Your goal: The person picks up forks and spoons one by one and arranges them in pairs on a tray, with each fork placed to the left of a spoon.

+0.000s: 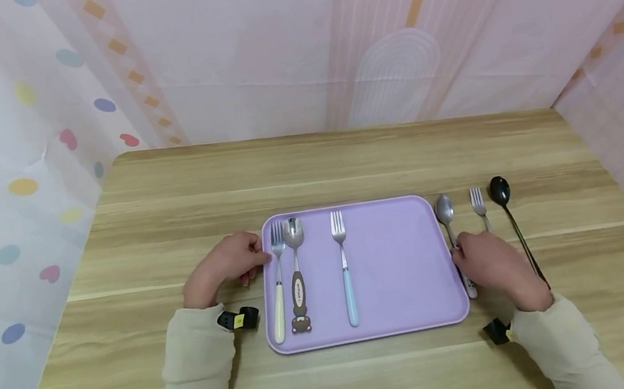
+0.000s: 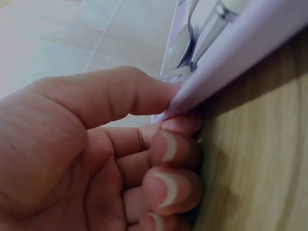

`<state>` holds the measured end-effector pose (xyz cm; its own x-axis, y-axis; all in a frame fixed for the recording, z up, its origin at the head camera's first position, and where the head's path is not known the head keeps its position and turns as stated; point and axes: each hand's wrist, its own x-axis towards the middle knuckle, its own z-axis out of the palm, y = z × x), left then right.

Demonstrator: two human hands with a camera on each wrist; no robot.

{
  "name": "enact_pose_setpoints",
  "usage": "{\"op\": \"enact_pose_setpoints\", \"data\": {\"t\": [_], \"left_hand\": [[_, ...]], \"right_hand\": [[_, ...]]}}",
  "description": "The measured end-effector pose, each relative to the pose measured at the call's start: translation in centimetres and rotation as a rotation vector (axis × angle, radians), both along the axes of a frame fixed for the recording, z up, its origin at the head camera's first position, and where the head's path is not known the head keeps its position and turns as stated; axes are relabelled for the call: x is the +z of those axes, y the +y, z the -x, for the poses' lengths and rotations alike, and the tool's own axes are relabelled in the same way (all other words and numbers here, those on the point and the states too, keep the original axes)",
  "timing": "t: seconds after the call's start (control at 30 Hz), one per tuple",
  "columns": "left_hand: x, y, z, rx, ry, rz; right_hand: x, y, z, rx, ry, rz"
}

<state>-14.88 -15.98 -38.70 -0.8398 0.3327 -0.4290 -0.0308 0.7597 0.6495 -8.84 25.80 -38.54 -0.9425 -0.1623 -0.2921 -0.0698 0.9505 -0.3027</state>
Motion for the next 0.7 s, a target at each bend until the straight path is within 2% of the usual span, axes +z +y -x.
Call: {"op": "enact_pose_setpoints", "data": {"t": [0.13,0.47,0.7], "left_hand": [[0.11,0.1,-0.08,0.015,-0.005,-0.006],[0.28,-0.09,0.04,0.008,0.015,0.009],[0.23,-0.17,0.04,0.028,0.0,0.008]], "right_hand": [[-0.04,-0.14,0.05,0.004,0.041,0.015],[-0.05,0.0,0.1,0.022,0.149,0.039],[0.21,0.11,0.32,0.031,0.221,0.04]]}}
